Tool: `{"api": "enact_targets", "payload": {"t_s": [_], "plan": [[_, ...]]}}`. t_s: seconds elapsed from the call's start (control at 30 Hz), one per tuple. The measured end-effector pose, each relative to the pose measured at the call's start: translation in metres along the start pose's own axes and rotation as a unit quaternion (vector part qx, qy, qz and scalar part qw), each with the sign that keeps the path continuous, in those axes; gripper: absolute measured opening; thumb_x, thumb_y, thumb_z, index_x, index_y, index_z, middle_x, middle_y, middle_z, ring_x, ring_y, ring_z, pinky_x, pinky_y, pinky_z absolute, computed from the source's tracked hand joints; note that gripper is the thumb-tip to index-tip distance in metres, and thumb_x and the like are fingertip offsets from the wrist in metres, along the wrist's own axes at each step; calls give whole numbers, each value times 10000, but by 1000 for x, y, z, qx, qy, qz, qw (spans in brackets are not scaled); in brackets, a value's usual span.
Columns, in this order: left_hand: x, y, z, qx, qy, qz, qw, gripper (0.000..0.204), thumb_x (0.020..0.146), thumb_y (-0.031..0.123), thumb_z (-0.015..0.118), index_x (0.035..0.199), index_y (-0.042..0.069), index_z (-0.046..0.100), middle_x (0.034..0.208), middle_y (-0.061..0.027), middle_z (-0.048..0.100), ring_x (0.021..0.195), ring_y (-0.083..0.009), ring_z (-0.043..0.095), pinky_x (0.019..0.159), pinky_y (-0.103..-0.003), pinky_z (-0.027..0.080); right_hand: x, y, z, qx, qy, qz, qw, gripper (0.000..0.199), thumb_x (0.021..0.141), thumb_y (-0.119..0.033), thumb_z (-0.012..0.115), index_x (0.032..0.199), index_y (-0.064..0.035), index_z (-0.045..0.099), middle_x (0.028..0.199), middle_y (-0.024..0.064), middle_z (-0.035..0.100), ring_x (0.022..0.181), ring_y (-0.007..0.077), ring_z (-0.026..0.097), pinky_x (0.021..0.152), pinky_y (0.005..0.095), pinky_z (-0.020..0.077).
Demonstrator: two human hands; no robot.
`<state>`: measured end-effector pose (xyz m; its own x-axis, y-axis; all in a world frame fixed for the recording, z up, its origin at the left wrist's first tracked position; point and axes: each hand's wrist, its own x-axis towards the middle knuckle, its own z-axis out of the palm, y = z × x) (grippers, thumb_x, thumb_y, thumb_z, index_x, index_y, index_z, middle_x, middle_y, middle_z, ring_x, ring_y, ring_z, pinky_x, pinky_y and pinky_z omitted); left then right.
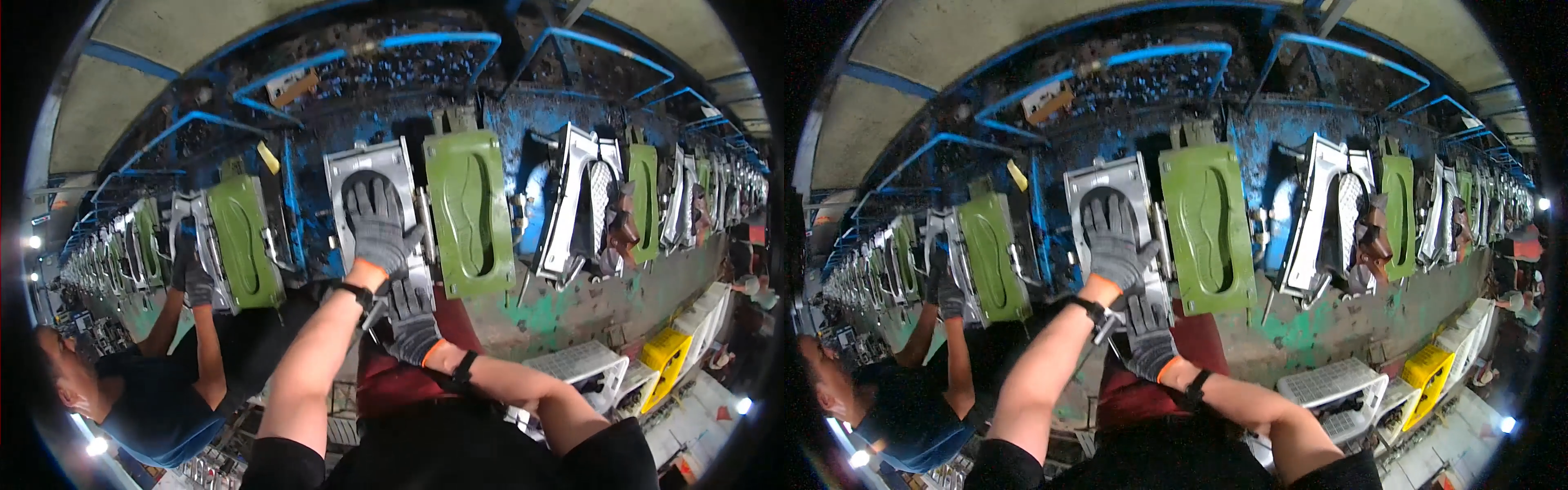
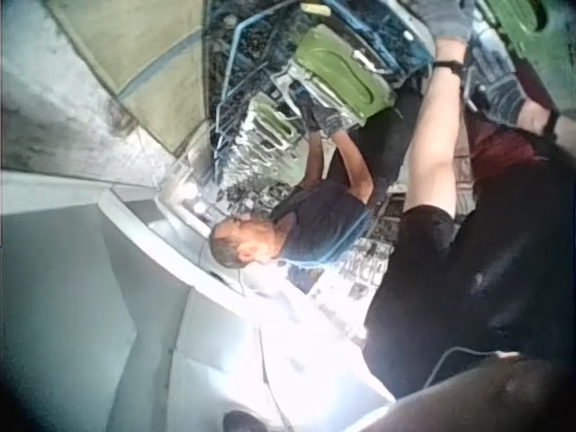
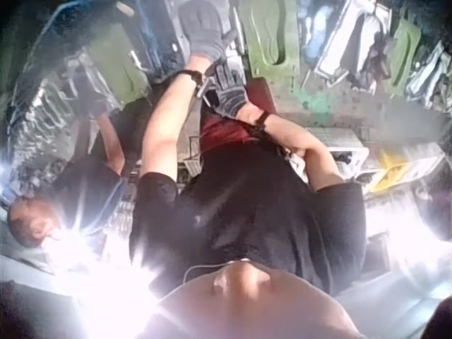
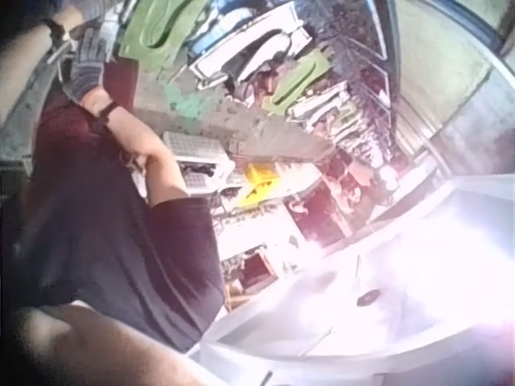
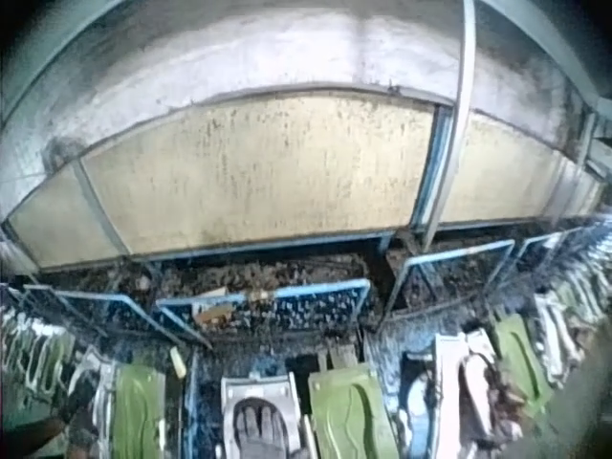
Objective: Operating a footwear molding and pressing machine by placing shoe components into molds.
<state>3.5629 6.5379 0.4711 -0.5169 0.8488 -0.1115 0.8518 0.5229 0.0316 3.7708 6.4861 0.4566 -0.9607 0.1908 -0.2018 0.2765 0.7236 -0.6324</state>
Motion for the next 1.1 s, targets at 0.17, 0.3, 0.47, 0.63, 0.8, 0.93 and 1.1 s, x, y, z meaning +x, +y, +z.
{"api": "enact_targets", "payload": {"t_s": [0.17, 0.3, 0.47, 0.63, 0.8, 0.93, 1.1], "plan": [[-4, -11, 5, -17, 8, -9, 1000, 962, 855, 632, 542, 1482, -79, 382, 1559, -295, 289, 1425, -545, 207, 1173, -671, 76, 13, -22, -40, -29, -120, 48, 991, 803, 852, -546, 624, 1406, 16, 474, 1413, 321, 474, 1297, 467, 473, 1085, 599, 335], [-5, -24, 15, -115, 92, -20, 989, 882, 831, 583, 601, 1460, -17, 451, 1536, -212, 367, 1429, -479, 234, 1187, -639, 101, 12, -11, -8, 68, -281, 81, 954, 628, 811, -520, 660, 1278, -102, 617, 1052, 209, 705, 967, 389, 693, 840, 492, 549], [15, -81, 21, -327, 170, -73, 927, 673, 876, 565, 592, 1255, 11, 627, 1290, -157, 624, 1153, -357, 579, 1047, -472, 428, 10, 17, 14, -128, -259, 58, 956, 364, 873, -364, 617, 1183, -185, 684, 1023, 151, 728, 935, 370, 694, 833, 479, 551], [-34, -166, 78, -913, -31, -313, 262, 636, 973, 576, 515, 1365, 77, 553, 1347, -111, 596, 1170, -285, 583, 1019, -394, 444, -18, -5, 4, -105, -108, 133, 980, 348, 846, -248, 620, 1174, -137, 655, 960, 145, 722, 881, 349, 703, 733, 482, 552], [-135, -186, 226, -770, 13, -487, 412, 572, 995, 447, 557, 1394, 40, 509, 1364, -177, 574, 1137, -303, 605, 1004, -357, 458, -8, 17, 30, -10, -92, -39, 995, 454, 824, -268, 671, 1265, -163, 650, 1010, 160, 714, 904, 362, 694, 765, 468, 551], [-127, -90, 103, -517, 122, -393, 751, 377, 902, 375, 717, 953, 1, 706, 874, -152, 723, 764, -240, 682, 724, -414, 539, -19, 47, 14, -29, -176, 88, 980, 442, 816, -372, 696, 1241, -252, 676, 1031, 136, 726, 906, 367, 695, 787, 503, 552], [-122, -28, 20, -225, -160, -164, 947, 509, 810, 547, 708, 913, 49, 719, 895, -214, 703, 845, -405, 674, 766, -495, 533, -45, 53, -78, 91, -182, 44, 978, 513, 847, -464, 677, 1221, -114, 662, 1052, 213, 698, 970, 417, 663, 831, 499, 534]]}}
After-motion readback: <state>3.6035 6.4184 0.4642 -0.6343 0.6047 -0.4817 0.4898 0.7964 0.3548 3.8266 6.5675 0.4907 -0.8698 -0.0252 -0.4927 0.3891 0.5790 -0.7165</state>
